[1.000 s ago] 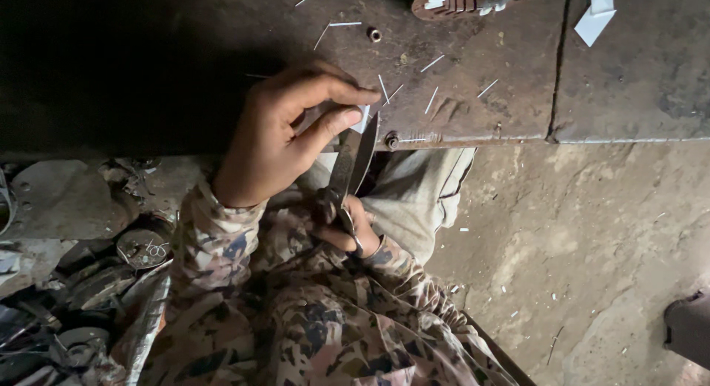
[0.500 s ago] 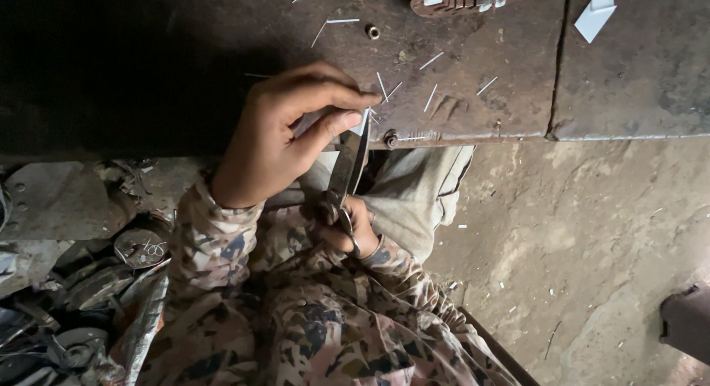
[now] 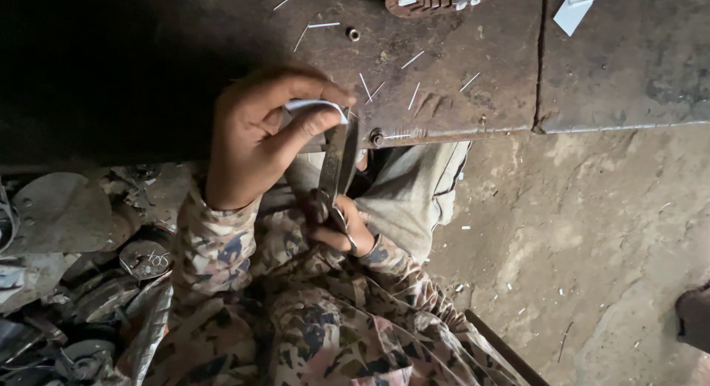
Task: The person cuts small white rectangular pieces with scissors and inserts them into the slots of a brown circular stator-like component. The person repeats this process, cutting and placing pieces into the slots.
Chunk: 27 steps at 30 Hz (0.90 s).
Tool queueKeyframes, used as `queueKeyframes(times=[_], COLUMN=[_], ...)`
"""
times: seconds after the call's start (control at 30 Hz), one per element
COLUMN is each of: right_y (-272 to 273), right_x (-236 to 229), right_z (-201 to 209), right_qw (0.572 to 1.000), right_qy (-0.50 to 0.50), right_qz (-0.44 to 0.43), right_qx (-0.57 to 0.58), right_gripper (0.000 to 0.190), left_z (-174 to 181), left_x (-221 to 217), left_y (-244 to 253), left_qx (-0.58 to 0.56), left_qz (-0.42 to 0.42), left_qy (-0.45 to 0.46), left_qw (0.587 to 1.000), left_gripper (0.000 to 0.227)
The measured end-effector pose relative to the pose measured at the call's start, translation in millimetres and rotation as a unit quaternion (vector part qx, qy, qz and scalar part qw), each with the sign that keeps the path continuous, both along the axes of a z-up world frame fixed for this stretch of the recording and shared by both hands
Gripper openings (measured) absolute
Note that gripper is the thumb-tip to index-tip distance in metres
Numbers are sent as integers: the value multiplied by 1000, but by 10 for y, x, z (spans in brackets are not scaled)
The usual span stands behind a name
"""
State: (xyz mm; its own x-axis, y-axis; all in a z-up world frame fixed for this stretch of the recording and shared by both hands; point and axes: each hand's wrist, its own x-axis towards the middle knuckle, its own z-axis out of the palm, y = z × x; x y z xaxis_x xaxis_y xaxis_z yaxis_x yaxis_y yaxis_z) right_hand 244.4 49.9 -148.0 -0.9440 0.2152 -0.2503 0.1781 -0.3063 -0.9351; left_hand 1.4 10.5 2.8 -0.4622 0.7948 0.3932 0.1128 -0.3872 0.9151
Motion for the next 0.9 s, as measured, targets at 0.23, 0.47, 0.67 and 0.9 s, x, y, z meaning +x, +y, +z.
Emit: queueKeyframes(times=[0.23,0.47,0.67,0.9], right_y=[-22,-15,-29,-34], right_x=[19,-19,-21,7], right_z=[-75,6,-14,-28], right_qw=[999,999,997,999], right_qy=[37,42,57,34], right_qz=[-2,-6,-16,-17], right_qx=[-15,-30,-41,-5], right_gripper=[28,28,31,31], left_z=[-74,-116,-76,18], left_x=[-19,29,9,-37], left_y=[-16,-24,78,12], left_qx=[-80,-1,-25,-61], left_qz=[7,-8,4,-28], left_qy=[-20,-7,-2,14], left_qw=[997,1000,1000,998], left_gripper=[24,14,23,17])
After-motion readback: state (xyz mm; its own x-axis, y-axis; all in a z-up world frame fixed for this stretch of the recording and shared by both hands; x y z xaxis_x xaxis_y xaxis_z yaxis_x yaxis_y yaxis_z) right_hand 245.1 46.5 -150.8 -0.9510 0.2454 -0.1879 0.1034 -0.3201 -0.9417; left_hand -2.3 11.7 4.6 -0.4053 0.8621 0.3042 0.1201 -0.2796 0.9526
